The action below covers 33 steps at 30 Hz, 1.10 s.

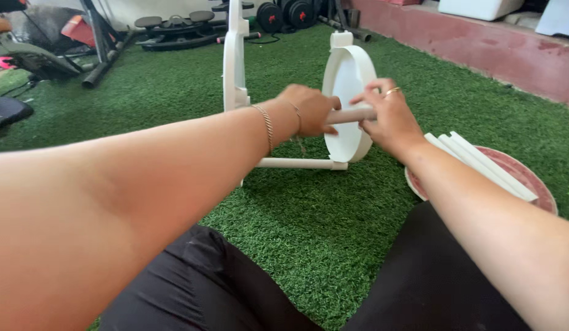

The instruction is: The person assembles a white plastic flower-shaped stand by inserting cylindrical rods into the base and connecting the top plate. They handle multiple rods and plates, aligning and pushing them together by hand.

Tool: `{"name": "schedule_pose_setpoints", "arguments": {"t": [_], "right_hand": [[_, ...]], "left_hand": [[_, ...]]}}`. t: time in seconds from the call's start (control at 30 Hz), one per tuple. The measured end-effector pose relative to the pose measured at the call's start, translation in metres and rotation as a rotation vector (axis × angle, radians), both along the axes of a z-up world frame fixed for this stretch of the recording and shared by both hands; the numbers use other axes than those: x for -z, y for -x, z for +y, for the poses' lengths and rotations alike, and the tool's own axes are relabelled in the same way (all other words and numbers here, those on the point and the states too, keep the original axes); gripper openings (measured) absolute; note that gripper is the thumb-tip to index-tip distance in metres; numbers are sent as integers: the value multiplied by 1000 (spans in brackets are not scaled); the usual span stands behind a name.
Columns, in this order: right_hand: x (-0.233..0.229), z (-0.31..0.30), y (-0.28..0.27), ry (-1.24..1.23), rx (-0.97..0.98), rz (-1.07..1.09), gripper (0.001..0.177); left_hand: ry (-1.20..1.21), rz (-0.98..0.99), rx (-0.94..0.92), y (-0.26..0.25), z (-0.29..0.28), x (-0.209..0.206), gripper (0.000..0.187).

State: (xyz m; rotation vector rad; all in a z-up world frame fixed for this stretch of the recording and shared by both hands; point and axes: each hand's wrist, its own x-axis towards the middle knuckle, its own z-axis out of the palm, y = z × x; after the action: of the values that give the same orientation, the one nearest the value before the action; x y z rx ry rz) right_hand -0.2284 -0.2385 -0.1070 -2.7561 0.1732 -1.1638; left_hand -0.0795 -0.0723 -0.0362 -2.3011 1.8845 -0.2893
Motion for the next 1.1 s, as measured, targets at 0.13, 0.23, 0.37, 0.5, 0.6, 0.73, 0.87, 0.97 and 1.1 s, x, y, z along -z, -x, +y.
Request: {"name": "schedule_pose_setpoints", "arguments": {"t": [0.13,0.23,0.37,0.5,0.6,0.73,0.87,0.97,1.1], "right_hand": [[9,-6,10,-118,5,-120,45],[9,-14,12,-100,24,-105,43],[6,-20,12,-116,-5,-90,35],[2,-17,12,-116,-27,-72,38],[1,-19,17,-100,-4,-62,36],[-2,-18,16,-128,42,-76,38],[-2,-24,24,-169,12,-67,36],[-3,-28,27,-190,-11,-71,36],[-7,-20,22,-196,-53,-59,33]], "left_hand": [[106,91,52,7,-11,21,68],[101,191,61,-1,-21,30,56],[-68,791,-51,-24,-31,32,48],[-287,1334,-164,-43,-30,32,50],[-119,916,-252,-34,-45,35,51],[313,180,110,-5,-56,37,53],[167,181,26,12,-56,28,46],[-82,466,-47,1,-59,4,46],[-214,1308,-362,-18,-52,-8,39]]}}
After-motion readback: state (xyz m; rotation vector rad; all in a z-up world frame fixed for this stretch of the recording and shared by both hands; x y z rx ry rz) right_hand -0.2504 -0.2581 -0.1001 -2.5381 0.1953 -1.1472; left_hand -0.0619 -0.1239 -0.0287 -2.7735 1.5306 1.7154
